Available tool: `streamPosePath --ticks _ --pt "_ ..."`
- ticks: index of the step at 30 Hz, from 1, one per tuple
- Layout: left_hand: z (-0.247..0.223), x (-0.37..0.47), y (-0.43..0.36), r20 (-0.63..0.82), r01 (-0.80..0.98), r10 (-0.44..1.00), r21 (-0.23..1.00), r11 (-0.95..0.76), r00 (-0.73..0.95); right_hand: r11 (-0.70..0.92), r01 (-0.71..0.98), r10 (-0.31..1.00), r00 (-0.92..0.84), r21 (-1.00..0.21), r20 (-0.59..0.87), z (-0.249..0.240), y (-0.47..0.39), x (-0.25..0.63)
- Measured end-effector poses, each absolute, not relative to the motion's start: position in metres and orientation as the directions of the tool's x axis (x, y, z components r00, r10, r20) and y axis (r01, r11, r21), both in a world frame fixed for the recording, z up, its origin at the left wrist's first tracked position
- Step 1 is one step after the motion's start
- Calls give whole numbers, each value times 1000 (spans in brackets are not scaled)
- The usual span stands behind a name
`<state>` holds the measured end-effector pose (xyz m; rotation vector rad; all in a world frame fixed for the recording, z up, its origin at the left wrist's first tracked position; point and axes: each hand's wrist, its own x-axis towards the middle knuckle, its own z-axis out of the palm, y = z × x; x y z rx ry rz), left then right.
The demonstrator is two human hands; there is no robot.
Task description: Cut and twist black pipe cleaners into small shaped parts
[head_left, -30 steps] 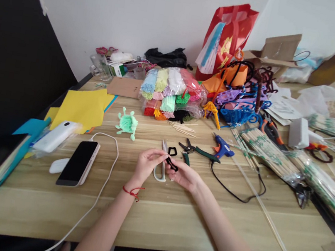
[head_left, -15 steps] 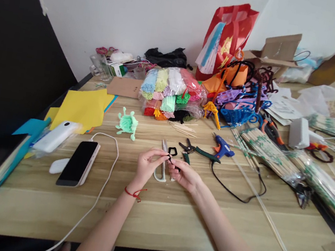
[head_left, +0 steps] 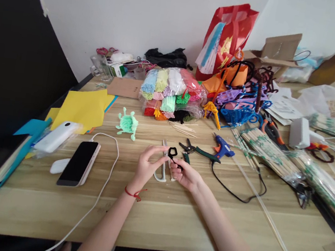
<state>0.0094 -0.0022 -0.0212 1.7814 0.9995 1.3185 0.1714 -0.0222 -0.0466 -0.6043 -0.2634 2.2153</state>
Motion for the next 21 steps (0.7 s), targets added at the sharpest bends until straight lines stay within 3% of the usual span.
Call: streamPosePath --ticks 7,16,21 --pt "-27 19 -1 248 -65 937 969 -239 248 -620 -657 785 -511 -430 -350 -49 -21 171" --pt "-31 18 -2 67 -185 961 983 -16 269 -664 -606 747 -560 -438 -357 -53 -20 172" --pt "-29 18 -3 30 -262 958 964 48 284 -634 -569 770 -522 -524 -367 -52 -20 173"
